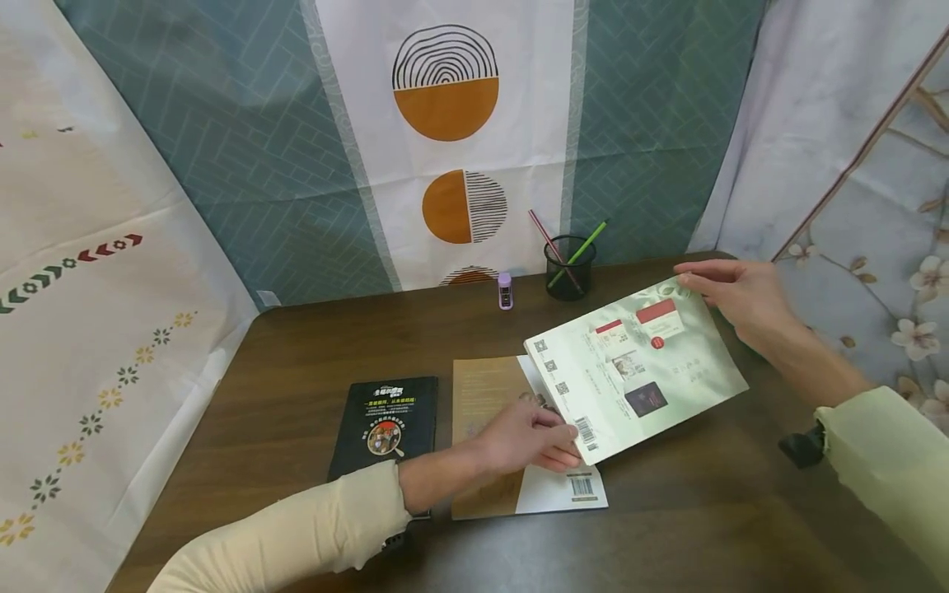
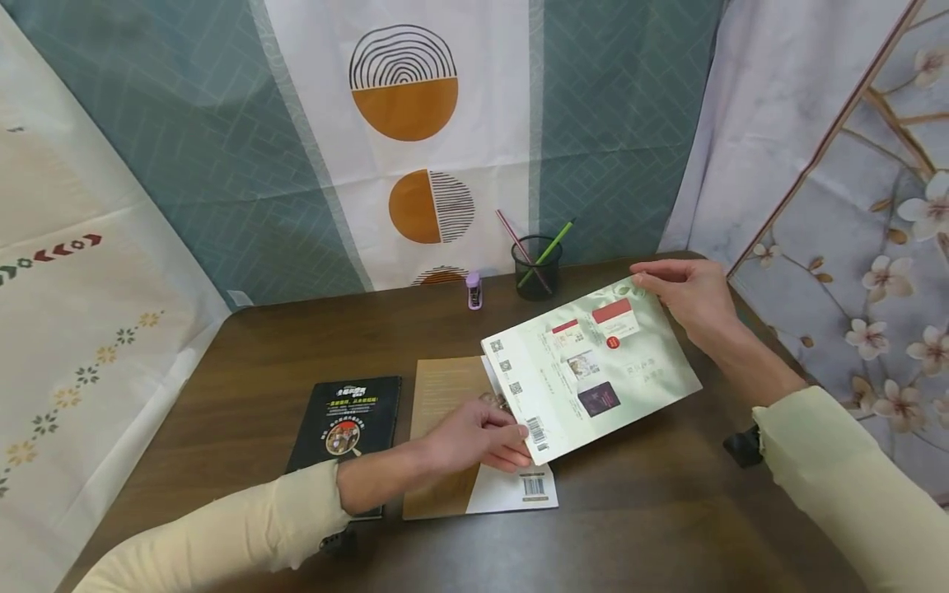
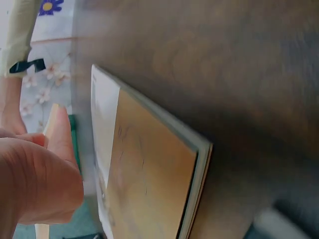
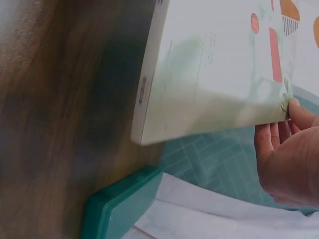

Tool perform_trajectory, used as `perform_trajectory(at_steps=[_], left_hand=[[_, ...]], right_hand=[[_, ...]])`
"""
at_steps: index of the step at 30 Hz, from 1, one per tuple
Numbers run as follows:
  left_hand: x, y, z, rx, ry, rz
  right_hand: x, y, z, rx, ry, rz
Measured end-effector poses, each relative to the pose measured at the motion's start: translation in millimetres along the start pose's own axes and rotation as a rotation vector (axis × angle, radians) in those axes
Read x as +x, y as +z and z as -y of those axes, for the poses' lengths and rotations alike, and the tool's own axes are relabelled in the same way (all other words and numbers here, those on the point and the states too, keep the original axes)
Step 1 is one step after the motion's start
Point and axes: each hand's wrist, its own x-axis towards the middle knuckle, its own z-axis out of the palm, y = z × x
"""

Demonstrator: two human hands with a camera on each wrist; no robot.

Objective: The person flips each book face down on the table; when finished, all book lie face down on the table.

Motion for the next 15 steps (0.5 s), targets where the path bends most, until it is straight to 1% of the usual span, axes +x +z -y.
perform_trajectory(at_steps=[4, 9, 15], left_hand=[[0.3, 7.4, 4.8, -0.050, -0.025, 0.008], [2.0, 16.9, 11.4, -0.094, -0.048, 0.000], [2.5, 28.2, 16.9, -0.143, -0.077, -0.007]], right_hand=[[3.8, 7.4, 3.7, -0.022, 0.000, -0.005], [4.5, 14.1, 4.1, -0.053, -0.015, 0.008], [6.3, 20.2, 2.5, -0.102, -0.068, 0.012]])
